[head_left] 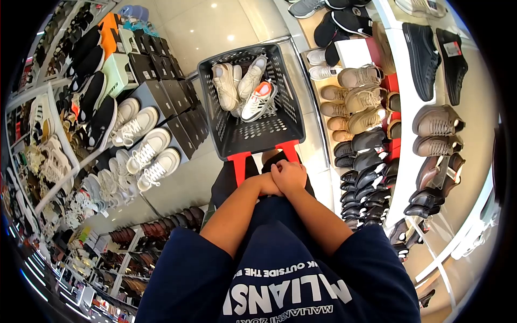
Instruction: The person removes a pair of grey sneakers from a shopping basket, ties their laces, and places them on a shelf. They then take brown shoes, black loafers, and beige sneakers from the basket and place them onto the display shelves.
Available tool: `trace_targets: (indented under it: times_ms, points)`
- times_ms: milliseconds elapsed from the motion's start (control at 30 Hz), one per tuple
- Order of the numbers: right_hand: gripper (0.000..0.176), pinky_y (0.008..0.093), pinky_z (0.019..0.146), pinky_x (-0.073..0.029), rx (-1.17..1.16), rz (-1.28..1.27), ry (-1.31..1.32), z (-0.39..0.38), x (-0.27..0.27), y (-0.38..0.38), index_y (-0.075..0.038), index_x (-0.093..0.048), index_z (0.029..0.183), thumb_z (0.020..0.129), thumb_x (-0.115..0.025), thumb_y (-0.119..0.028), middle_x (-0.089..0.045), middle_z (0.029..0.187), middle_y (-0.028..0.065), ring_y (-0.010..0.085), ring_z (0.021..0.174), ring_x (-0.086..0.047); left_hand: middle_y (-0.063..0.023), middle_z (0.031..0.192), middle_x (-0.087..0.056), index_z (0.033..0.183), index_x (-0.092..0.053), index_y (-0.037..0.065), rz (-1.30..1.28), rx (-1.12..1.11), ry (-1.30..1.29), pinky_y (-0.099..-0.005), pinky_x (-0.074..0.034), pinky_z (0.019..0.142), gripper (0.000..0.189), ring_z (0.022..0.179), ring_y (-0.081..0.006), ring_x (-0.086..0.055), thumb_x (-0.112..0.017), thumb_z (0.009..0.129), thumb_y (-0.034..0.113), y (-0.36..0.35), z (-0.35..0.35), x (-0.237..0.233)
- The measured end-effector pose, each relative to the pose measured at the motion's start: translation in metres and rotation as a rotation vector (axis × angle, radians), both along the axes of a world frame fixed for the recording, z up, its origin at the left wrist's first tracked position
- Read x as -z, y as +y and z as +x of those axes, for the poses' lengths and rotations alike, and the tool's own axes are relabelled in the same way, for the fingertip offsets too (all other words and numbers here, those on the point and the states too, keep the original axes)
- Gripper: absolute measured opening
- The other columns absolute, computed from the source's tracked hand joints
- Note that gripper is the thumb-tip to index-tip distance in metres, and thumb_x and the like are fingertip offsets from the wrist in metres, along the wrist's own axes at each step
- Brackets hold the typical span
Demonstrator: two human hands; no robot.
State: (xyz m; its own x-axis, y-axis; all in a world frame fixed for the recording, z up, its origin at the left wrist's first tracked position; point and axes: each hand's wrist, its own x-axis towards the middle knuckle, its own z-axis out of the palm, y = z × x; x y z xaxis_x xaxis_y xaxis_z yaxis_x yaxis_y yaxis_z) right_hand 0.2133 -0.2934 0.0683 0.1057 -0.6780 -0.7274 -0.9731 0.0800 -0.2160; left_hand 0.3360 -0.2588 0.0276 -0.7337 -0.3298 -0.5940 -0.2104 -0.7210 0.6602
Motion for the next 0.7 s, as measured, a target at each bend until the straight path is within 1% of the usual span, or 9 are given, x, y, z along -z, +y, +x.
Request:
trace_targets:
  times_ms: [33,133,167,200,267,333,467,600,700]
  points:
    - [0.037,0.0425,0.104,-0.04,-0.008,0.01,0.009,0.006,-0.001,-0.011,-0.015,-0.078,0.099,0.093,-0.059,-0.046,-0.076,0.097,0.0108,0.0276,0.103,-0.069,-0.0085,0.108,-0.073,0.124,-0.069,0.01,0.148,0.087,0.008,-0.0432,-0.055,0.087,0.049,0.103,-0.0239,-0.066,-0.081,0.077,0.015,-0.015,0.006,0.004]
    - [0.037,0.0447,0.097,-0.046,0.098,0.098,0.112,0.023,-0.004,-0.039,-0.016,-0.079,0.098,0.094,-0.059,-0.047,-0.078,0.093,0.0094,0.0272,0.095,-0.072,-0.0039,0.102,-0.072,0.121,-0.069,0.012,0.216,-0.178,0.04,-0.039,-0.054,0.076,0.047,0.09,-0.0189,-0.066,-0.083,0.076,0.014,-0.039,0.044,0.013]
    - [0.039,0.0439,0.096,-0.046,0.117,0.118,0.109,0.024,0.0,-0.043,-0.015,-0.078,0.101,0.095,-0.058,-0.049,-0.078,0.096,0.01,0.0267,0.095,-0.073,-0.0006,0.106,-0.072,0.12,-0.069,0.011,0.512,-0.173,0.021,-0.0306,-0.051,0.079,0.043,0.093,-0.0129,-0.063,-0.081,0.079,0.015,-0.049,0.062,0.02]
    - [0.043,0.0425,0.094,-0.046,0.084,0.17,0.102,0.033,-0.006,-0.055,-0.015,-0.077,0.109,0.095,-0.059,-0.051,-0.078,0.097,0.0081,0.0271,0.094,-0.073,0.0004,0.104,-0.072,0.12,-0.069,0.013,0.559,-0.216,-0.033,-0.0284,-0.049,0.077,0.04,0.089,-0.011,-0.063,-0.079,0.082,0.022,-0.055,0.078,0.027]
    - [0.045,0.0405,0.091,-0.051,0.05,0.263,0.109,0.048,0.009,-0.074,-0.011,-0.074,0.116,0.093,-0.066,-0.049,-0.077,0.098,0.0096,0.0279,0.093,-0.074,0.0,0.1,-0.071,0.114,-0.069,0.013,0.64,-0.401,-0.171,-0.0295,-0.05,0.074,0.034,0.085,-0.0121,-0.065,-0.075,0.085,0.029,-0.067,0.111,0.055]
    - [0.049,0.0432,0.094,-0.053,0.175,0.373,-0.088,0.056,0.054,-0.1,-0.008,-0.07,0.121,0.089,-0.07,-0.045,-0.077,0.106,0.0144,0.0332,0.101,-0.073,0.0002,0.094,-0.068,0.109,-0.068,0.011,0.627,-0.886,-0.326,-0.0322,-0.052,0.063,0.031,0.072,-0.0145,-0.064,-0.073,0.088,0.034,-0.047,0.13,0.124]
    - [0.056,0.0424,0.091,-0.056,0.266,0.189,-0.26,0.119,0.153,-0.19,-0.004,-0.062,0.13,0.088,-0.073,-0.039,-0.075,0.107,0.0195,0.0354,0.104,-0.072,-0.0036,0.105,-0.068,0.116,-0.062,0.011,1.022,-1.299,-0.484,-0.0374,-0.053,0.078,0.043,0.088,-0.0196,-0.067,-0.073,0.092,0.044,-0.067,0.16,0.212]
    - [0.075,0.0459,0.099,-0.051,0.296,0.088,-0.204,0.153,0.302,-0.247,-0.006,-0.052,0.143,0.082,-0.075,-0.042,-0.072,0.112,0.022,0.0401,0.11,-0.069,-0.0114,0.134,-0.056,0.149,-0.038,0.007,1.143,-1.453,-0.502,-0.0434,-0.05,0.093,0.083,0.102,-0.0255,-0.065,-0.073,0.09,0.053,-0.091,0.16,0.285]
    - [0.083,0.0454,0.108,-0.047,0.263,0.033,-0.107,0.186,0.36,-0.294,-0.007,-0.043,0.151,0.079,-0.072,-0.037,-0.059,0.133,0.0292,0.044,0.125,-0.059,-0.0144,0.142,-0.051,0.156,-0.029,0.005,1.16,-1.603,-0.504,-0.0467,-0.046,0.103,0.093,0.112,-0.029,-0.062,-0.073,0.089,0.052,-0.116,0.16,0.327]
